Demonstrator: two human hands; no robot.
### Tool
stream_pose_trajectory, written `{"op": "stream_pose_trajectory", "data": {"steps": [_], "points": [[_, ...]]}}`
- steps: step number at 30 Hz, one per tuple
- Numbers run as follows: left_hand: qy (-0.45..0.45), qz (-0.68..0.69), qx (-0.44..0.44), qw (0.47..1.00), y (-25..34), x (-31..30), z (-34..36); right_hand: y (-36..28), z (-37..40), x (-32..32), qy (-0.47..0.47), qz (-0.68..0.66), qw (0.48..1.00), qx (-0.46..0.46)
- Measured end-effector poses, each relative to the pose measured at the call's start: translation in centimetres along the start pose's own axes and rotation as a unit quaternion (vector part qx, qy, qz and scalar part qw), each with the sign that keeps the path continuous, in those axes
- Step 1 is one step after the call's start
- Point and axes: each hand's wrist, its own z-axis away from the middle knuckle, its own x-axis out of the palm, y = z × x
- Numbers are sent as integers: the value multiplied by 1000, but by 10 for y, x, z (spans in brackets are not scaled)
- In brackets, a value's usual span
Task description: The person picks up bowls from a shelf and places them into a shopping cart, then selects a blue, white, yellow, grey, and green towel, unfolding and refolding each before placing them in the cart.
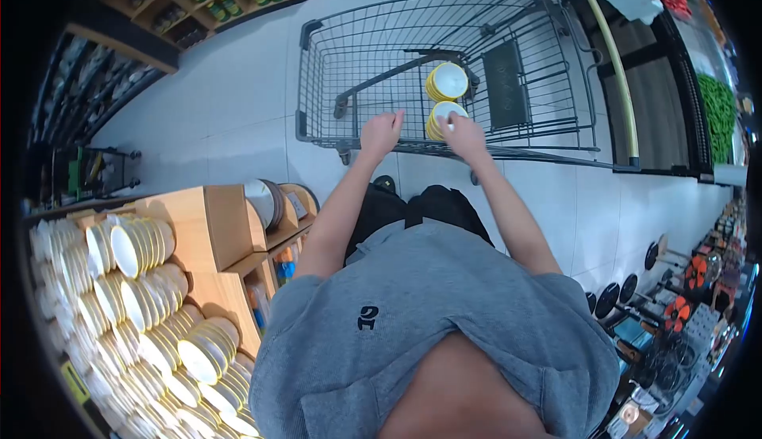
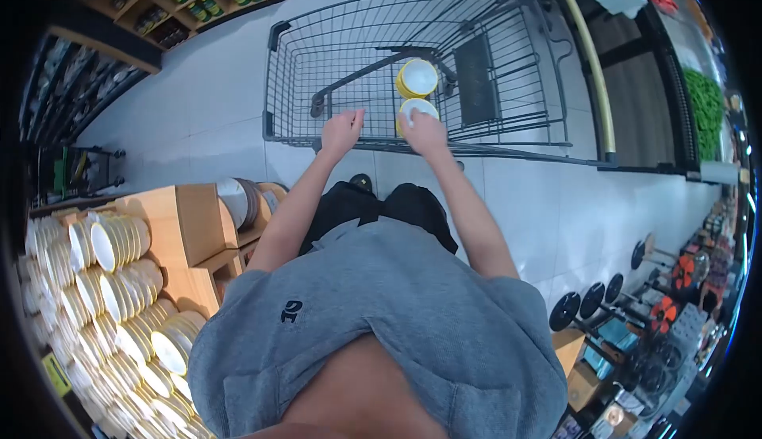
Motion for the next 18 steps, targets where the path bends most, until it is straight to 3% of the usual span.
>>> {"op": "stream_pose_trajectory", "data": {"steps": [1,4,5,10,18], "points": [[-7,-14,-12,1000,0,0,7,16,5,-15,4,9,1000,11],[3,-57,106,993,4,-6,29,74,17,-45,20,66,997,38],[-2,-76,101,992,4,-5,34,85,23,-58,19,78,995,55],[4,-188,108,976,1,19,43,120,48,-62,79,82,993,-26],[-14,-142,-50,989,34,23,87,117,75,-80,63,100,992,-47]]}}
